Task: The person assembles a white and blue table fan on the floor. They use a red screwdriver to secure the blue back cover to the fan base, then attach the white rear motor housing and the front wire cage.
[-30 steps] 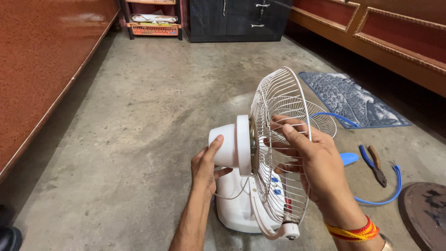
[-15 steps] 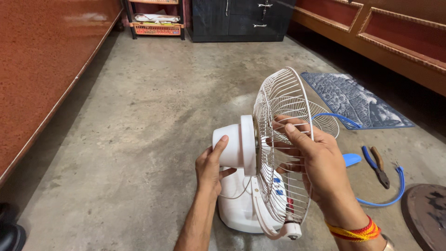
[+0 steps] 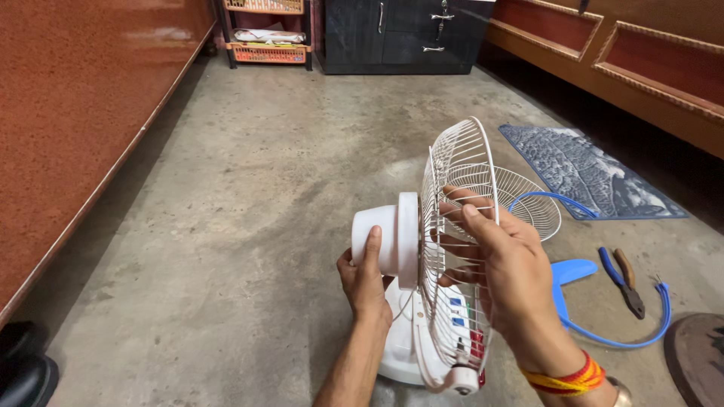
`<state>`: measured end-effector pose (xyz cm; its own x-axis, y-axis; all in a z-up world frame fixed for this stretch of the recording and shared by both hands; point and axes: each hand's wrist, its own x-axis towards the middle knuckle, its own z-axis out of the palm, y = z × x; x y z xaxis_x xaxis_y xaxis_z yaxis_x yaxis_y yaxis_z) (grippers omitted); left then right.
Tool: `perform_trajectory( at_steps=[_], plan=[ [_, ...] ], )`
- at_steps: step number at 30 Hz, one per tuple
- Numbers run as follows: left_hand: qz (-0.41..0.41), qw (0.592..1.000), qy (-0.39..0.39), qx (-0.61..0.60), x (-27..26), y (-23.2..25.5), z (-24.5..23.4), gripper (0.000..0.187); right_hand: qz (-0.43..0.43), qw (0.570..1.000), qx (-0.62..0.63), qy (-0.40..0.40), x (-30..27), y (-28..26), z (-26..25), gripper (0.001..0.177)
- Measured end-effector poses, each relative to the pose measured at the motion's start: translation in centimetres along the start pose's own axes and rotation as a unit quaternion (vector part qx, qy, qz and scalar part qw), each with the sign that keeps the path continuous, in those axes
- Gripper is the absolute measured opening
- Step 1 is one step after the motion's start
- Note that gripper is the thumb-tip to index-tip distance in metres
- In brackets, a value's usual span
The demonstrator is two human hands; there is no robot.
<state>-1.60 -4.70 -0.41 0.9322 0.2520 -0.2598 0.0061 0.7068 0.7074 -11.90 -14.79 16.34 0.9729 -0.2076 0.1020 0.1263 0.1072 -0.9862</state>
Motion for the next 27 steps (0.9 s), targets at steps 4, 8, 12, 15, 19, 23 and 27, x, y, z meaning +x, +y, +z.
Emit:
perform_trajectory(
  at_steps=[4,8,12,15,19,23,27],
  plan=[
    [-0.014,1.0,-0.006,0.016,0.9,0.9,-0.4,0.081,-0.023,0.999,0.042,0.018,0.1,0.7,2.1,0.041],
    [-0.034,0.994,-0.103,0.02,2.7,3.7,-2.0,0.071,-0.056,0.995,0.066,0.049,0.2,2.2,6.1,0.039],
    [-0.011,0.967,-0.252,-0.045,4.4,4.8,-3.8,0.048,-0.105,0.99,0.068,0.063,-0.2,3.3,9.8,0.039],
    [-0.004,0.961,-0.273,-0.043,5.0,4.7,-4.4,0.038,-0.138,0.987,0.05,0.066,-0.8,3.1,10.9,0.041],
    [-0.019,0.97,-0.243,-0.016,4.3,4.7,-4.1,0.04,-0.103,0.993,0.025,0.042,-1.6,2.2,10.0,0.048],
    [-0.052,0.962,-0.264,-0.037,3.3,5.2,-3.6,0.041,-0.114,0.992,-0.046,-0.033,-2.2,2.3,6.9,0.054],
    [-0.129,0.95,-0.278,-0.06,2.3,5.4,-2.6,0.05,-0.005,0.998,-0.037,-0.052,1.0,3.7,-0.5,0.054]
  ],
)
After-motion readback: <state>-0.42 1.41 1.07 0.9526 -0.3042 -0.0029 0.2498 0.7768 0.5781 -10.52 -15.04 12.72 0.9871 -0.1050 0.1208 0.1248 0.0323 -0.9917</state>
